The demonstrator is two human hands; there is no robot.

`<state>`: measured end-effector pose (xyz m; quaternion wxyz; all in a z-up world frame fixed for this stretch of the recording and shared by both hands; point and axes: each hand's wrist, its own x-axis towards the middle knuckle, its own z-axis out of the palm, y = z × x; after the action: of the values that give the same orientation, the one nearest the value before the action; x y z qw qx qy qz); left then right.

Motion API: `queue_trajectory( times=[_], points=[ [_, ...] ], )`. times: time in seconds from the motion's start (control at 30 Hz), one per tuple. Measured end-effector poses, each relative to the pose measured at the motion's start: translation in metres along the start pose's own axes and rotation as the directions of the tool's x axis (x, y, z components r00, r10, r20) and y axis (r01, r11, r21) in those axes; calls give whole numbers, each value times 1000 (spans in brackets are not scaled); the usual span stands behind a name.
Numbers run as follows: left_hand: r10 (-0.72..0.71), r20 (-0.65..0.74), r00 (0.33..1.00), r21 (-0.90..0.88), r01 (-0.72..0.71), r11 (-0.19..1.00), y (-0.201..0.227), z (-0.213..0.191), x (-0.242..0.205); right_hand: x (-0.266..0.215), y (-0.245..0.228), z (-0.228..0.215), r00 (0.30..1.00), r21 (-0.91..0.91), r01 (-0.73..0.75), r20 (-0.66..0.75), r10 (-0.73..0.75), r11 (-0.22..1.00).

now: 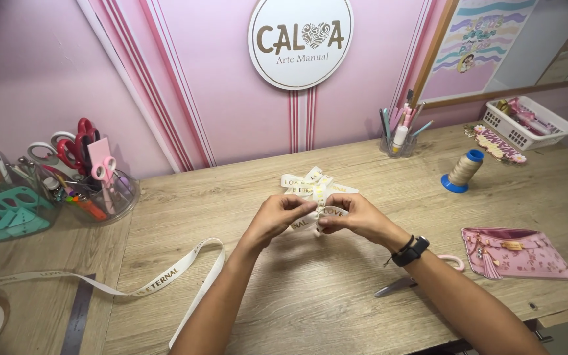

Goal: Creating several decorative bows using printed ribbon and scissors.

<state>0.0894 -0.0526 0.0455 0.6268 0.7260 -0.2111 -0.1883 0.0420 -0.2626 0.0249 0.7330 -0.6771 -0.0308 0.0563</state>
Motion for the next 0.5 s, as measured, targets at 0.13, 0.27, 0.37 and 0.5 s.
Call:
queue_trajectory(
  times=[0.13,0.27,0.37,0.5],
  points=[
    [25,9,1000,434,-27,901,17,4,-3,0,3,3,999,7,-14,-41,14,1000],
    [84,-54,995,533,-43,845,-17,5,25,-8,-4,9,998,2,-22,-52,22,1000],
    [131,-71,989,555,-70,829,-6,1,30,-15,13,11,997,-40,-78,8,78,996],
    [80,43,996,674,-88,733,8,-16,49,-31,-5,14,974,-124,-209,58,217,970]
  ],
)
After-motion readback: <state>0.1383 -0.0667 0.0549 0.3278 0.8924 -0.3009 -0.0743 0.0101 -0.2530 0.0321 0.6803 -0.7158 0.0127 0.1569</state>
